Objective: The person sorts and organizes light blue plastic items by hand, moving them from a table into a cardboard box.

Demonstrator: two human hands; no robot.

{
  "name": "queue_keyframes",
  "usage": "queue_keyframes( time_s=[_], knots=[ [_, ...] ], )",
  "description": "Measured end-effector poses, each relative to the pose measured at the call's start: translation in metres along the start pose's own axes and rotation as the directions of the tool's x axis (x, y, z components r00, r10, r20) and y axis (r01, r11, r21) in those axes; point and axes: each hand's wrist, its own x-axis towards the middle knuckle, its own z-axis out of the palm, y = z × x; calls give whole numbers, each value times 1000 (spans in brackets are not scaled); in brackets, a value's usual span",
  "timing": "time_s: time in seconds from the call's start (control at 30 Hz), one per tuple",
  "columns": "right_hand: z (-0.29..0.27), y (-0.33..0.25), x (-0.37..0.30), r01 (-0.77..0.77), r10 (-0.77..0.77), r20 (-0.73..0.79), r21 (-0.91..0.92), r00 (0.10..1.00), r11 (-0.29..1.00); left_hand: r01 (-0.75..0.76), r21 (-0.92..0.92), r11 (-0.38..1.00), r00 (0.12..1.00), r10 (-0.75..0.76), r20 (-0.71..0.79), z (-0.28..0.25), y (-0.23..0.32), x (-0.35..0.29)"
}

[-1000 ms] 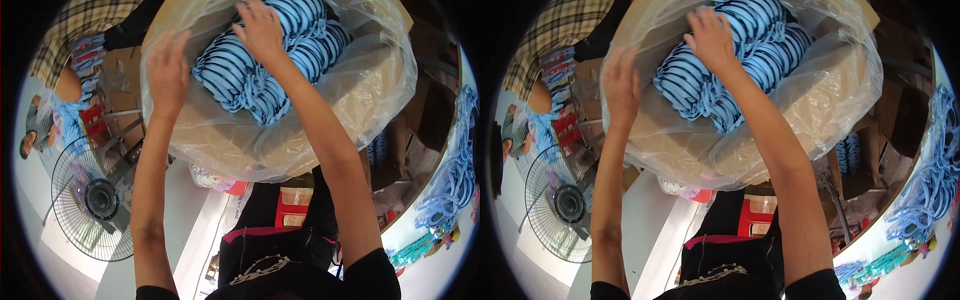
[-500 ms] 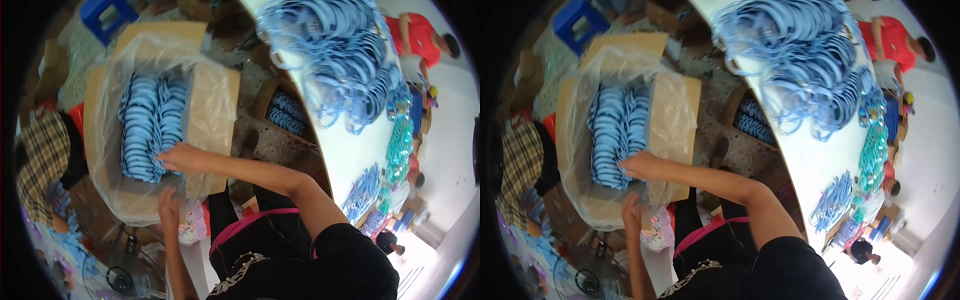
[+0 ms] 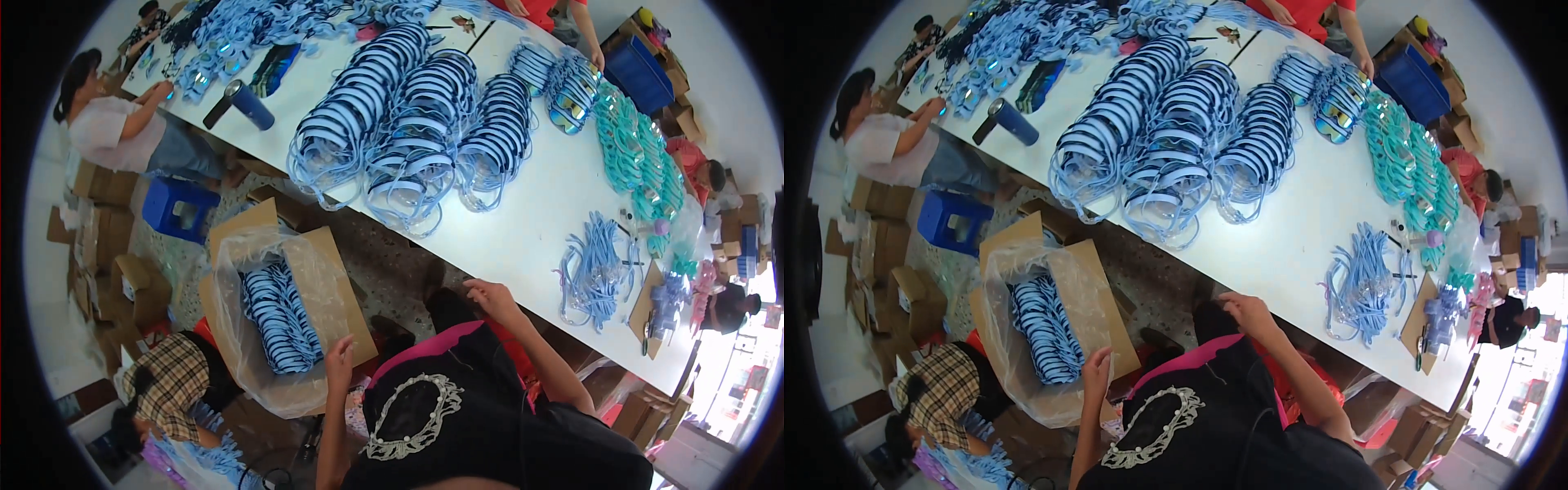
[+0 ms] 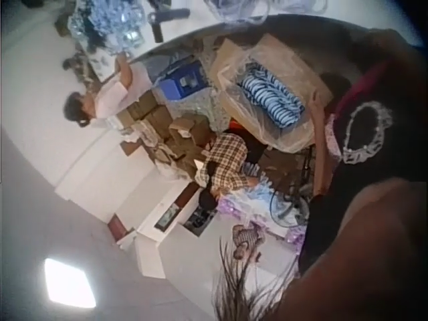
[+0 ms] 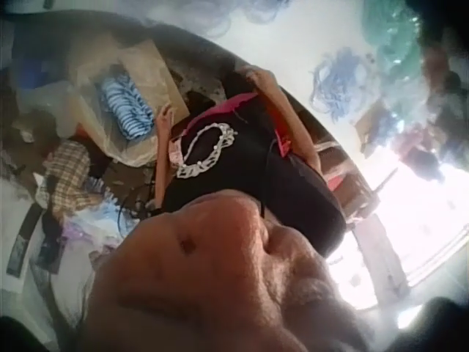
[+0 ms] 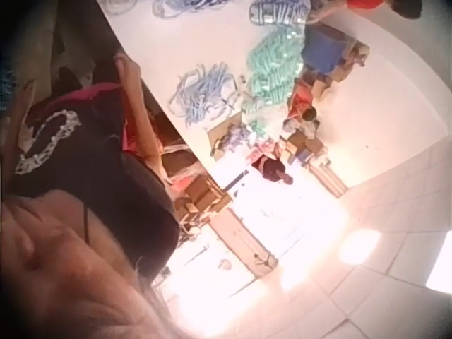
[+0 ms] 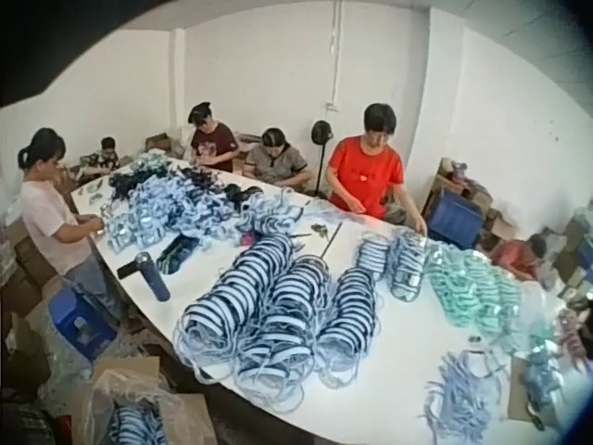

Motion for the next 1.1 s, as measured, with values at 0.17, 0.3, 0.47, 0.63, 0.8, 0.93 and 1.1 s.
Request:
queue_keyframes(
  time_s=[0.17, 0.3, 0.47, 0.63, 0.8, 0.93, 1.1],
  knots=[
    [-52, 25, 15, -99, 206, -268, 366, 941, 925, 17, -493, 870, 990, 52, 127, 92, 136, 93],
    [-107, 29, 95, 33, 158, -437, 397, 885, 917, 91, -553, 828, 920, 142, 364, 181, 258, 183],
    [-156, 44, 217, 122, -187, -580, -149, 793, 981, 283, -518, 807, 892, -24, 451, 276, 331, 302],
    [-160, 66, 280, -86, -99, -517, -322, 850, 943, 496, -589, 638, 857, -250, 450, 328, 332, 366],
    [-176, 75, 291, -198, 37, -504, -269, 863, 943, 491, -640, 592, 866, -254, 430, 348, 345, 369],
    [-184, 48, 271, -140, 33, -445, -208, 895, 968, 528, -665, 528, 848, -282, 449, 340, 331, 371],
    [-167, 44, 232, 75, -133, -526, -131, 840, 989, 465, -676, 572, 885, -285, 368, 339, 323, 354]
  ],
)
